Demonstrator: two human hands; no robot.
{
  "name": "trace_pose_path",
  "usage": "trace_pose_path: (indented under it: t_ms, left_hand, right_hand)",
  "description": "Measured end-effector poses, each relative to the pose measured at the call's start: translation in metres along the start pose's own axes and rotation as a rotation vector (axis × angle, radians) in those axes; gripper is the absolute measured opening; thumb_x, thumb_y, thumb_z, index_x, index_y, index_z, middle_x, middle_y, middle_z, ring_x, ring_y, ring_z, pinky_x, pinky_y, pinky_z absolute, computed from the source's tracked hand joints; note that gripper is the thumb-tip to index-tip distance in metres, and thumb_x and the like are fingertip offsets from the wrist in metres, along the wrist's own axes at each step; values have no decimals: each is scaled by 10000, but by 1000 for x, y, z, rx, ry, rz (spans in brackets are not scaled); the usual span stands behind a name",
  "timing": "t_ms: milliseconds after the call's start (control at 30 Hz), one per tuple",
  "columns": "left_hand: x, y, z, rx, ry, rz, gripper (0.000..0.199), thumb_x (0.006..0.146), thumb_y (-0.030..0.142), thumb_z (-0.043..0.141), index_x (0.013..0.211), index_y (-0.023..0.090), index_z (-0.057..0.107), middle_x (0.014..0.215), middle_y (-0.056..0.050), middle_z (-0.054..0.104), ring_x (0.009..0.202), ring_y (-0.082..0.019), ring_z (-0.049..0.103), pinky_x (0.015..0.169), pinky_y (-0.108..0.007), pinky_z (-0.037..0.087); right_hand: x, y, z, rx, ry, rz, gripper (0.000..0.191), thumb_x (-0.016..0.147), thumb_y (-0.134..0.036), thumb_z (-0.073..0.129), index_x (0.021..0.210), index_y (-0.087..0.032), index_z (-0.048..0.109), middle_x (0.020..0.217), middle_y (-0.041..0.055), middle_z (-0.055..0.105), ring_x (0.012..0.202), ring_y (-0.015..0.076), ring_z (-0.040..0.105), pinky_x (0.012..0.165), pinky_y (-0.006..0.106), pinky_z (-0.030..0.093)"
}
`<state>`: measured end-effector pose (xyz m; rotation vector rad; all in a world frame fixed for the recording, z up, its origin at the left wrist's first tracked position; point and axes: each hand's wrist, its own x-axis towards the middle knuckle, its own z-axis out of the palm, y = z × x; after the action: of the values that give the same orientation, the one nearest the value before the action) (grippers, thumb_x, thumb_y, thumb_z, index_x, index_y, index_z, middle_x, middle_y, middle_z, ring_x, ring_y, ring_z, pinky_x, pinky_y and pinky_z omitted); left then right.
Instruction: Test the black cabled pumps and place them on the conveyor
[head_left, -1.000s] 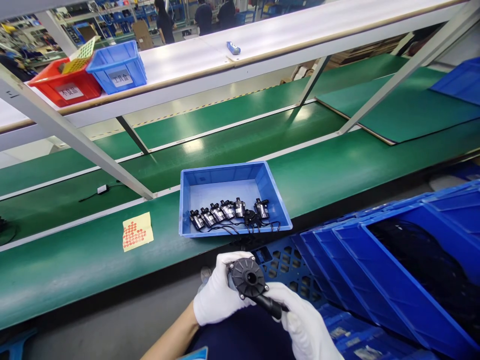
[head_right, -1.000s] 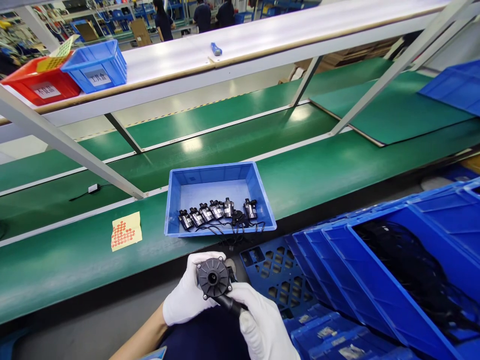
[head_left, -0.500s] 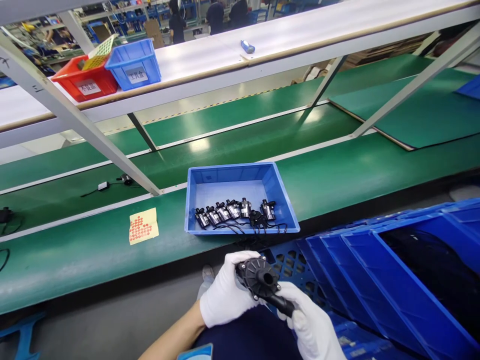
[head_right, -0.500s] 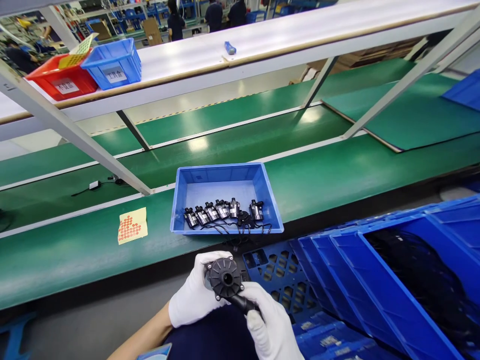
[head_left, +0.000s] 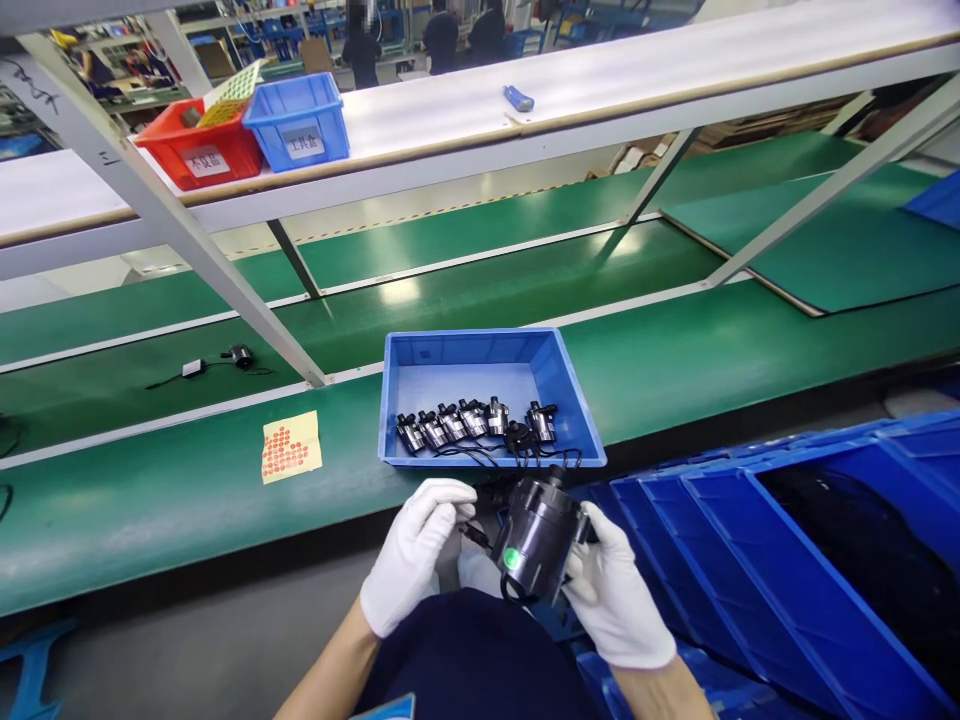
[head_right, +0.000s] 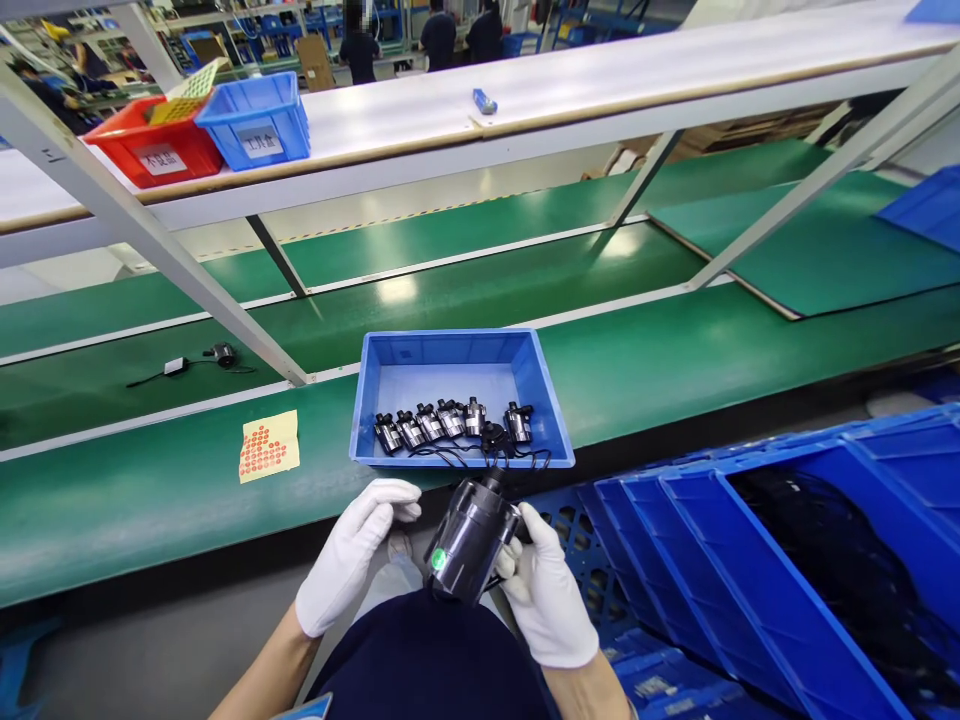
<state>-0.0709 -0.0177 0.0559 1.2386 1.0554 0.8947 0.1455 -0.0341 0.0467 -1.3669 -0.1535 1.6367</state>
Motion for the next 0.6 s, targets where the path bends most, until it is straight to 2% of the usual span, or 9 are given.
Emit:
trace_pose_path:
  t_ms: [67,100,167,233,333,400,467,533,600]
  left_hand:
    - [-7,5,6,102,22,-39,380,1047,449,543,1312,198,646,1343,-109,599,1200,-226,612,1095,-394,455]
    - [-9,8,9,115,28,-81,476,1006,448,618,1421,220,574,1406,-106,574,1280,-241,570,1145,-408,412]
    - [-9,9,14,-20,22,-186,846,867,475,798,1567,245,384,1430,-109,567,1308,-256,542,1148,-408,402]
    - [-5,3,15,-346,-41,-271,1039,739,570,887,1558,201,364,1289,-122,630,1151,-242,603,1024,-364,478]
    - [4,-17,11,-952,-235,-359,963,731,795,767,1406,140,559,1011,-94,658,775,-157,597,719,-279,499]
    - [9,-28,10,-1283,-291,-406,918,772,811,718,1400,153,598,929,-57,641,636,-103,526,587,-234,437]
    - [12,-34,10,-1456,-273,-420,873,756,731,797,1398,170,610,915,-30,634,650,-85,532,604,-217,449]
    - [14,-33,10,-1446,-220,-370,819,719,670,861,1341,181,646,941,-31,645,809,-120,617,771,-254,518]
    - [13,-25,8,-1279,-200,-281,779,721,693,846,1281,181,675,1041,-71,666,1070,-220,646,987,-368,513]
  right_hand:
    - [-5,-3,8,-101,13,-28,756,553,-812,857,649,-163,481,547,-17,444,470,62,362,381,143,247]
    - [-8,-3,13,-218,-7,-76,735,632,-819,818,643,-154,508,583,3,485,521,73,421,434,150,324]
    - [-17,-3,27,-510,-132,-250,703,800,-815,703,638,-144,566,627,32,544,598,93,498,568,180,426]
    - [-27,-4,40,-690,-354,-433,698,937,-798,545,671,-157,626,640,39,568,624,110,531,655,216,454]
    - [-41,-10,51,-563,-609,-472,728,1013,-777,389,678,-171,615,692,58,600,692,149,599,716,259,495]
    - [-49,-17,49,-522,-544,-410,727,1004,-781,399,654,-166,562,667,56,574,623,142,560,622,249,480]
    - [-53,-21,43,-598,-361,-371,746,984,-806,396,626,-163,525,614,45,528,503,110,434,471,221,372]
    - [-55,-18,38,-727,-206,-376,753,967,-825,380,627,-174,547,630,55,553,508,118,448,458,226,377]
    - [-54,-7,41,-854,-114,-391,659,928,-798,450,746,-199,656,810,84,683,730,186,647,665,266,540]
